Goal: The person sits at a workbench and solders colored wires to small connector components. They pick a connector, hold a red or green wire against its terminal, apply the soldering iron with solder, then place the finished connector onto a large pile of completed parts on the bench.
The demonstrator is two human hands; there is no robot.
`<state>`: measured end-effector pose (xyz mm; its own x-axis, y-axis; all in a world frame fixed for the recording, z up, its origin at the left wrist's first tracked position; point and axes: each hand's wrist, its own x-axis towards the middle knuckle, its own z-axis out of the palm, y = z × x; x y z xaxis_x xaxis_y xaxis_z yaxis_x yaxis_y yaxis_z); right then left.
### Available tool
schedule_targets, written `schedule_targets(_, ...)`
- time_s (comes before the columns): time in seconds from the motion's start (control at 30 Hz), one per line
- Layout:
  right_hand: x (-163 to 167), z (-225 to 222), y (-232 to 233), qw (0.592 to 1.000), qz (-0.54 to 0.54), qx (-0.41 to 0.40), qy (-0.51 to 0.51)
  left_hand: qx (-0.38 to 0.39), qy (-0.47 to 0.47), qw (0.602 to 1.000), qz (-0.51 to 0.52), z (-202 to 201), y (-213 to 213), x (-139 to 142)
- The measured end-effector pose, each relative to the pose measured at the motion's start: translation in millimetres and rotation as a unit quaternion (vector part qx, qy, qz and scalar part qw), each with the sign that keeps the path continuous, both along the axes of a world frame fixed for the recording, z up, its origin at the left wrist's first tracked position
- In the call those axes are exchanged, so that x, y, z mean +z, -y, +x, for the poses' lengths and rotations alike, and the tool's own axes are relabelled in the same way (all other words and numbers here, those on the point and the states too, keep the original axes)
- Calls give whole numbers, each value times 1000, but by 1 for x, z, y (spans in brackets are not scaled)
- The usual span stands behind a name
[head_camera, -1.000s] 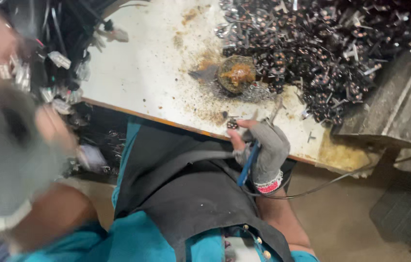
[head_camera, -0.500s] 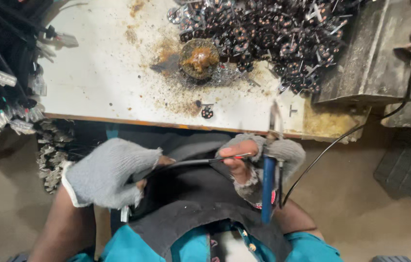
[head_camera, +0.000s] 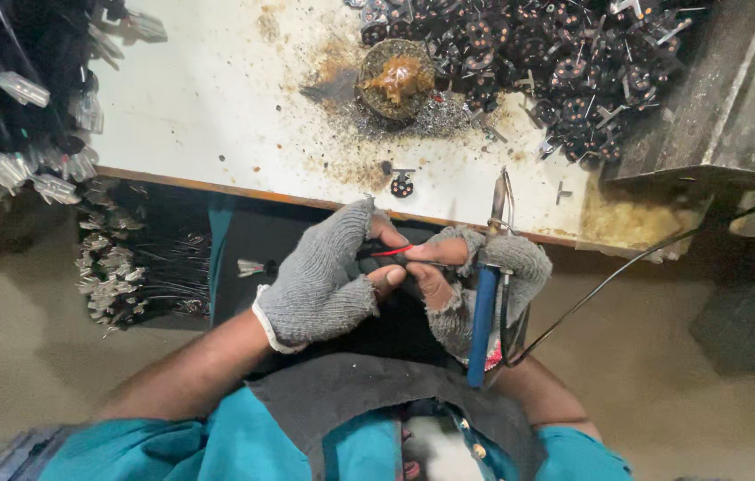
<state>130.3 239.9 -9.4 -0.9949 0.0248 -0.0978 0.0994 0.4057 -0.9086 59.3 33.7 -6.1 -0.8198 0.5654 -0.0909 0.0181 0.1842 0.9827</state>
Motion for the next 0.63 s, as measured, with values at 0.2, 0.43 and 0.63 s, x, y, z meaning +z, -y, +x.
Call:
schedule_targets(0.2,3,0,1,999,30,12,-42,39,-67,997,-15,7,0,-3)
schedule_targets(0.43,-22,9,2,995,-91,-40,16,36,38,996,-74,8,-3,-1)
schedule_targets(0.63,-23,18,-6,1000,-4,-19,-21,8,-54,993,-107,12,0,-13)
